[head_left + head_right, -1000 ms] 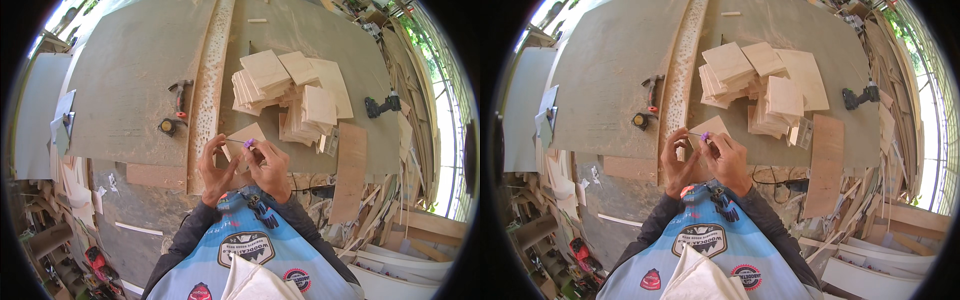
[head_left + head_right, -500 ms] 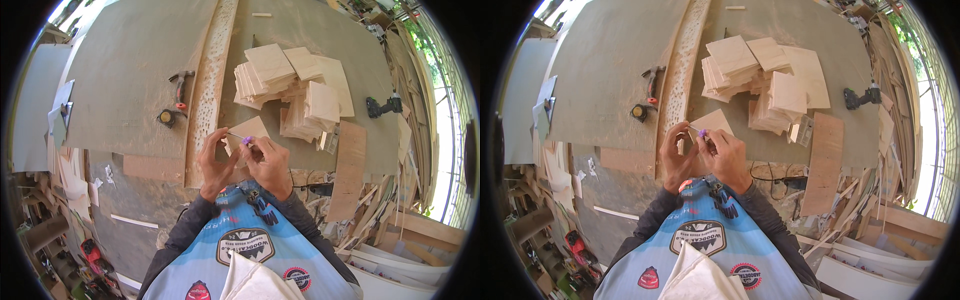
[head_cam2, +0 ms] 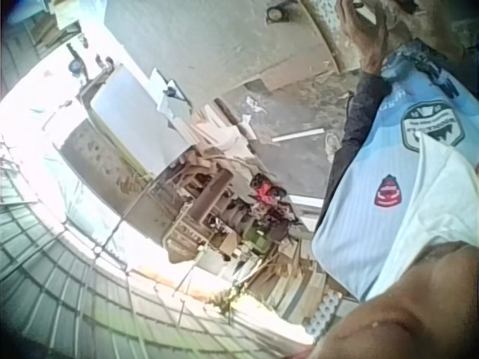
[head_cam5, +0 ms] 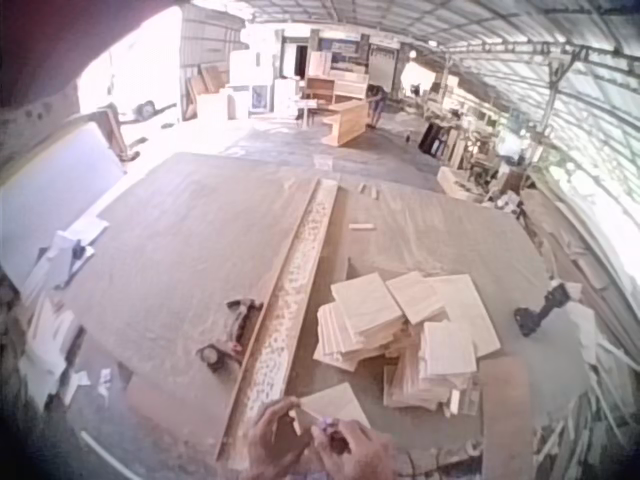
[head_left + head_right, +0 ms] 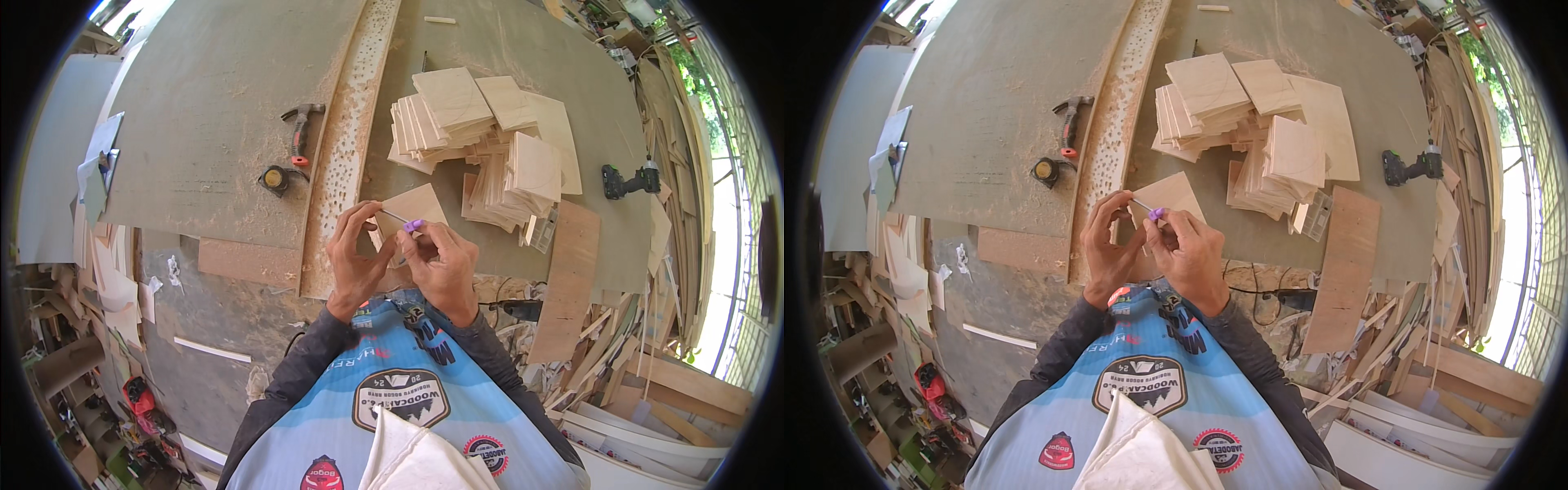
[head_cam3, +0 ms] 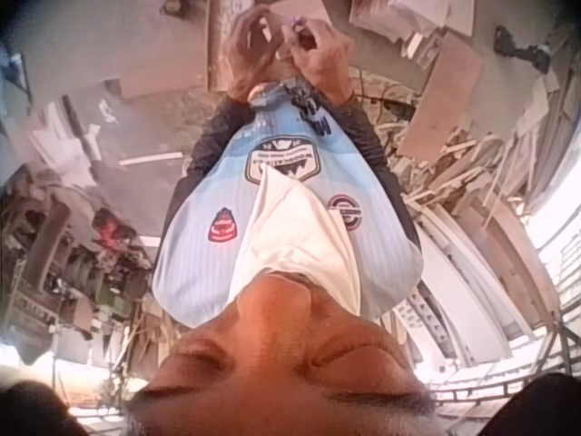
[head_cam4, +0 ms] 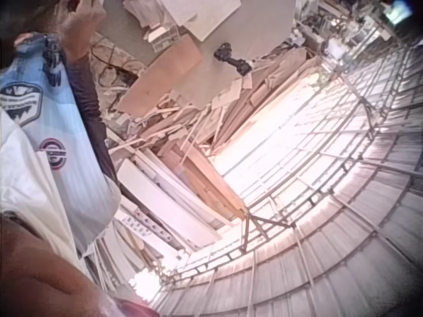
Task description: The person marks lines on small square wood panels using a purple marker and a square template, handling one piece at a time and placing the marked panels into a stack.
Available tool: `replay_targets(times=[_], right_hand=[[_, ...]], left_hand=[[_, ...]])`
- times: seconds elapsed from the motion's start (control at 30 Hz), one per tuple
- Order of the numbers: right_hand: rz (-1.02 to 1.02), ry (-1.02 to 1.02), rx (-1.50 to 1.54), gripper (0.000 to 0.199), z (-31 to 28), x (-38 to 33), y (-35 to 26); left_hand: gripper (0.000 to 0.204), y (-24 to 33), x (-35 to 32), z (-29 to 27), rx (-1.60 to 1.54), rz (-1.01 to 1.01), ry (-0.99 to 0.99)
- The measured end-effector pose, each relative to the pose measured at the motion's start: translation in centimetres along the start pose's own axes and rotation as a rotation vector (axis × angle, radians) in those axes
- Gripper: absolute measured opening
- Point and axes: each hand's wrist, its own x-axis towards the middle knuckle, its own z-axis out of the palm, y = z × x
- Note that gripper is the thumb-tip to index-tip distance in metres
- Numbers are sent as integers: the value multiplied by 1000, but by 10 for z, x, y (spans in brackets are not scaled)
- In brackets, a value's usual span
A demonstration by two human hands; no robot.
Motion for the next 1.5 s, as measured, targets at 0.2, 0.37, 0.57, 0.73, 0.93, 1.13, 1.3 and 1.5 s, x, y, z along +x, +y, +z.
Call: replay_targets(times=[0.2,0.37,0.57,0.73,0.93,1.13,1.3,1.5], right_hand=[[-12,6,1,21,1,-1,-1],[-30,-6,-21,20,2,-1,0],[-83,-14,-56,19,-1,1,5],[-164,-50,-76,16,-6,11,14],[-227,-138,-112,17,-16,25,27],[-311,-224,-142,19,-26,50,35],[-370,-295,-149,21,-30,73,43],[-471,-338,-164,23,-30,101,49]], left_hand=[[57,-1,0,0,5,-1,-9],[57,-2,-1,1,4,2,1],[61,-2,-2,-1,31,4,-5],[65,-3,-3,-1,22,-6,1],[67,-5,-5,1,31,-18,18],[68,-3,-5,0,12,-45,10],[70,-3,-4,1,29,-29,13],[70,-2,-4,1,18,-53,20]])
